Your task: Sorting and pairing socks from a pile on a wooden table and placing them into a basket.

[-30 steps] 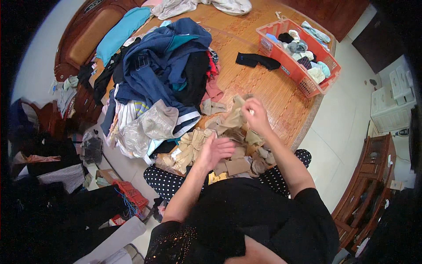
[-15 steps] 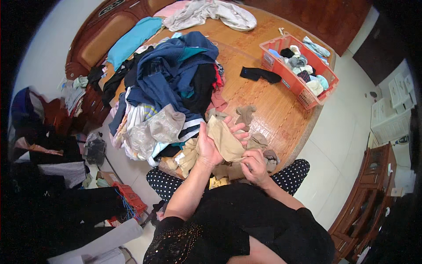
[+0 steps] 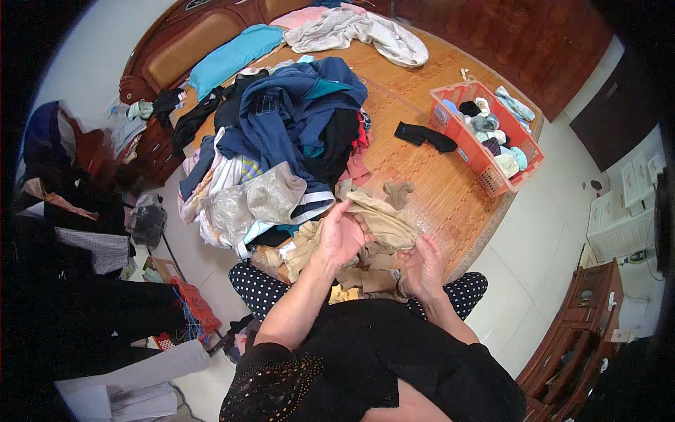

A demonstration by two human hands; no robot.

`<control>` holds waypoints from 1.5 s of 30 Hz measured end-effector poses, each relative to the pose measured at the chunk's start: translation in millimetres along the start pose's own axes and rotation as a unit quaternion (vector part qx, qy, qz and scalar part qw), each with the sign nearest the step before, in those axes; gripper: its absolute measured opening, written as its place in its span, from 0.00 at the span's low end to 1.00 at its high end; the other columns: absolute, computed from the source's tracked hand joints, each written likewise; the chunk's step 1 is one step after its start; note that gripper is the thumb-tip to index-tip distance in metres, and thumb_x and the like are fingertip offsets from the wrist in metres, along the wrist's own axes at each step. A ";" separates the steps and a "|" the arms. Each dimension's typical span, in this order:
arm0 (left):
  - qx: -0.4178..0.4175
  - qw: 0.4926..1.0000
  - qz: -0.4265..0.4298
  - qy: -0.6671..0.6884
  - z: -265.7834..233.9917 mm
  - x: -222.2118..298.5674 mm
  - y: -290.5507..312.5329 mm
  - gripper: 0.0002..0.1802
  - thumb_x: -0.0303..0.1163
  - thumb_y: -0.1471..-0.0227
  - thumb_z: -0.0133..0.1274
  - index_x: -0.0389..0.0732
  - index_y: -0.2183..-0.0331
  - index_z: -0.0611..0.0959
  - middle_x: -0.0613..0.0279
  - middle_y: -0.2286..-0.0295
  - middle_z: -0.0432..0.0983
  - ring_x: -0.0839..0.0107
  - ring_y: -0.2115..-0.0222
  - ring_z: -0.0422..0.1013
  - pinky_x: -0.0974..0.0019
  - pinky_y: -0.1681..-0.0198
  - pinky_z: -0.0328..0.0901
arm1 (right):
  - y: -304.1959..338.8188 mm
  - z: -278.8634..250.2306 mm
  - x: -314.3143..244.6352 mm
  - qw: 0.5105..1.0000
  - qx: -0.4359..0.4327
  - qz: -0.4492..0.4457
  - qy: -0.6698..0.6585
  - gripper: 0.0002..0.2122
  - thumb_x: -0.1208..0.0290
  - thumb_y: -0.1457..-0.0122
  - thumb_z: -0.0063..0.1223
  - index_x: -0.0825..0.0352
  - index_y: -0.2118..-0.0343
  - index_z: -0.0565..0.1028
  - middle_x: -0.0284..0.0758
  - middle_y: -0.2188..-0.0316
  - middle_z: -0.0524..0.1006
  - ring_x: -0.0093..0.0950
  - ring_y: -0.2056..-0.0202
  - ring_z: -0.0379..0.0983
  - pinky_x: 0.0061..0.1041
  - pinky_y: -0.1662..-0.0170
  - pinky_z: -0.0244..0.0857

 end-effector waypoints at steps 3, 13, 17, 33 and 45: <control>-0.013 1.000 0.007 -0.001 8.4 3.3 3.2 0.26 0.48 0.45 0.36 0.37 0.54 0.69 0.51 0.57 0.71 0.59 0.58 0.70 0.55 0.57 0.65 | -0.4 0.3 -1.3 1.000 0.001 0.010 -0.013 0.04 0.73 0.42 0.46 0.66 0.68 0.69 0.33 0.71 0.74 0.22 0.72 0.70 0.23 0.68 0.66; -0.051 0.997 0.041 0.027 -10.6 3.3 4.8 0.21 0.38 0.52 0.43 0.39 0.56 0.71 0.56 0.59 0.72 0.64 0.60 0.70 0.60 0.63 0.65 | 2.4 3.9 -1.8 0.999 0.017 0.022 -0.022 0.03 0.73 0.42 0.46 0.66 0.68 0.69 0.33 0.74 0.72 0.22 0.74 0.68 0.22 0.69 0.64; -0.016 0.997 0.070 -0.026 -2.0 3.0 2.9 0.20 0.31 0.53 0.45 0.38 0.56 0.72 0.57 0.59 0.72 0.64 0.58 0.69 0.58 0.59 0.64 | -1.9 -4.9 -2.1 1.000 -0.012 0.001 -0.002 0.04 0.72 0.43 0.48 0.64 0.66 0.70 0.31 0.72 0.74 0.22 0.73 0.69 0.24 0.69 0.64; 0.105 0.981 0.085 -0.136 -34.1 -6.6 11.9 0.06 0.26 0.49 0.47 0.37 0.67 0.75 0.63 0.69 0.74 0.73 0.69 0.70 0.68 0.64 0.65 | -6.7 -22.4 12.5 0.941 -0.007 -0.050 0.335 0.04 0.76 0.46 0.47 0.70 0.72 0.71 0.29 0.77 0.71 0.19 0.75 0.66 0.19 0.69 0.62; 0.307 0.853 0.034 -0.421 -122.9 -31.5 22.1 0.06 0.27 0.50 0.46 0.34 0.73 0.75 0.66 0.78 0.72 0.81 0.79 0.65 0.75 0.77 0.60 | -25.8 -76.1 56.5 0.798 -0.079 -0.099 0.589 0.07 0.75 0.52 0.51 0.69 0.68 0.72 0.40 0.70 0.71 0.29 0.71 0.69 0.24 0.68 0.63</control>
Point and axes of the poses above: each hand's wrist, its own y-axis away from the middle knuckle, its own z-axis out of the palm, x = y × z, the point moved 3 cm from there along -y, towards the middle knuckle
